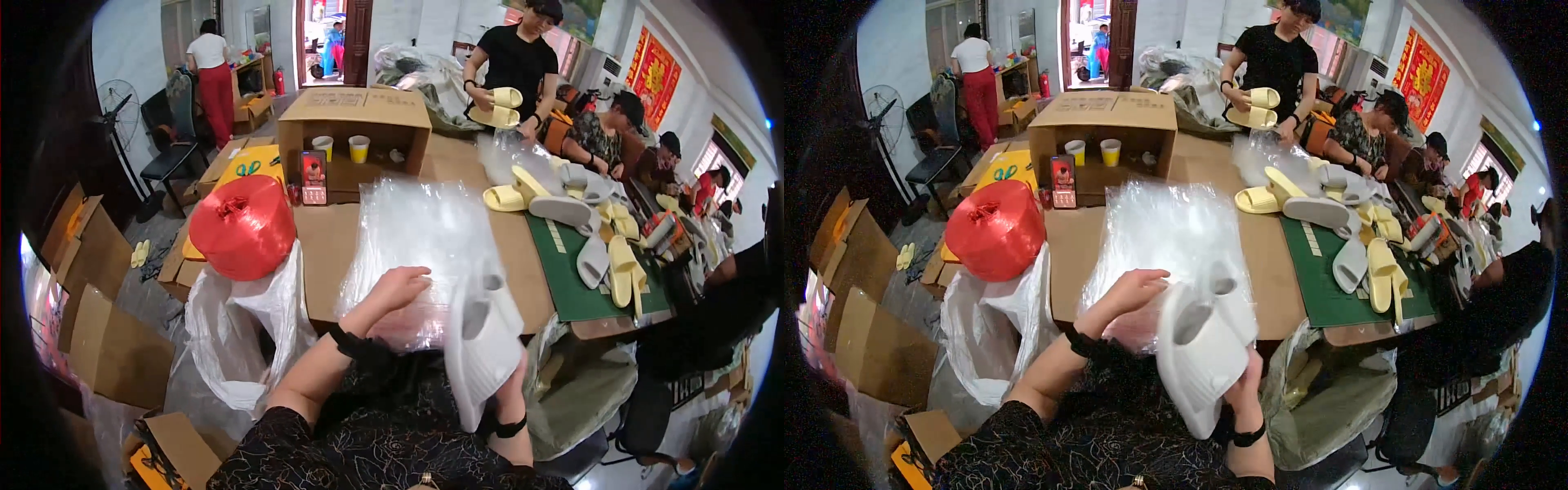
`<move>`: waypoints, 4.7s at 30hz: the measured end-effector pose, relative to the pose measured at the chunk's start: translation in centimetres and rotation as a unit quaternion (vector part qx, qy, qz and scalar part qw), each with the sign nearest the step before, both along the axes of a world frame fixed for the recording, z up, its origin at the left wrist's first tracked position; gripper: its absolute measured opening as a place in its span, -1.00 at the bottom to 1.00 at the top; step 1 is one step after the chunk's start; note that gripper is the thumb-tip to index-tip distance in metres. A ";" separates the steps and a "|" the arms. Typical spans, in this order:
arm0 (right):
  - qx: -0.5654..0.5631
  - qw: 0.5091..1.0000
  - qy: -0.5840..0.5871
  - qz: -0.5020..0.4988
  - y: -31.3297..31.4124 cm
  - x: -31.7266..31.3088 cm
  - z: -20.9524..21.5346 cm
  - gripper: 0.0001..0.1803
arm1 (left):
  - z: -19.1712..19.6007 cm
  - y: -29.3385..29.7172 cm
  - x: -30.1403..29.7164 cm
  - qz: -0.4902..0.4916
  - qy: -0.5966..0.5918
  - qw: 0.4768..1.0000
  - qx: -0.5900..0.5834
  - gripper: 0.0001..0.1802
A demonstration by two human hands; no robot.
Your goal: The recorder is packing multiple pairs of slippers into individual plastic bags at a workstation.
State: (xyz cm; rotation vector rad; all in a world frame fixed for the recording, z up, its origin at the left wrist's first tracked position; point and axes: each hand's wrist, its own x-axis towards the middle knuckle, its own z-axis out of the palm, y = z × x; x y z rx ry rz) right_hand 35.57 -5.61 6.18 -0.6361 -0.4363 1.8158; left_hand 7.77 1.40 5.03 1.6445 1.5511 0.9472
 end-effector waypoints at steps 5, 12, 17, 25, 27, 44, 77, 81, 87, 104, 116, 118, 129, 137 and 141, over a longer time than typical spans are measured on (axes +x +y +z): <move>0.472 0.749 -0.460 0.063 -0.4 -1.7 -0.3 -0.72 | -2.6 2.8 -2.7 -0.104 -0.091 0.989 -0.041 -0.51; 0.459 0.559 -0.688 -0.060 1.0 -1.0 0.0 -0.80 | 3.1 1.0 -3.0 -0.175 -0.033 0.983 -0.034 -0.48; 0.439 0.562 -0.699 -0.048 1.0 -2.1 0.3 -0.81 | 5.4 -1.8 0.0 -0.152 0.199 0.959 0.136 -0.53; 0.412 0.527 -0.743 -0.038 4.2 -5.1 -0.8 -0.78 | 6.3 -4.7 3.1 -0.219 0.218 0.925 0.222 -0.54; 0.445 0.485 -0.751 -0.038 6.3 -6.4 -0.8 -0.78 | 7.1 -5.6 3.5 -0.222 0.220 0.922 0.230 -0.53; 0.334 0.584 -0.736 -0.073 18.0 -17.7 -2.0 -0.56 | 6.5 -8.5 -0.4 -0.154 0.316 0.919 0.178 -0.43; 0.181 0.818 -0.542 0.072 9.0 1.7 -1.5 -0.61 | 0.4 -8.6 -4.8 0.058 -0.151 0.982 -0.092 -0.74; 0.194 0.850 -0.483 0.085 10.7 3.3 -1.9 -0.71 | -0.2 -8.5 -5.5 0.101 -0.197 0.971 -0.088 -0.76; 0.193 0.858 -0.472 0.069 10.8 3.4 0.6 -0.82 | 2.8 -8.4 -7.2 0.104 -0.257 0.954 -0.113 -0.77; 0.274 0.806 -0.522 0.060 10.8 4.7 -8.1 -0.83 | -1.8 -8.3 -6.9 0.037 0.011 0.990 0.136 -0.84; 0.271 0.721 -0.635 -0.060 8.7 -1.4 0.0 -0.21 | 0.9 -4.1 -5.6 0.203 -0.156 0.962 -0.090 -0.29; 0.249 0.657 -0.708 -0.071 9.0 -2.4 0.0 -0.17 | 1.4 -3.3 -5.1 0.202 -0.082 0.974 -0.063 -0.16; 0.209 0.674 -0.708 0.014 12.4 -3.4 -2.3 -0.05 | 0.2 -1.7 -4.6 0.100 -0.249 0.951 -0.154 -0.41; 0.201 0.807 -0.553 0.045 11.4 -4.4 -2.6 -0.16 | 1.0 -2.9 -2.0 0.094 -0.389 0.899 -0.180 -0.56; 0.223 0.843 -0.489 -0.019 10.8 -5.0 -3.3 -0.24 | 1.3 -4.2 -1.6 0.047 -0.420 0.897 -0.127 -0.60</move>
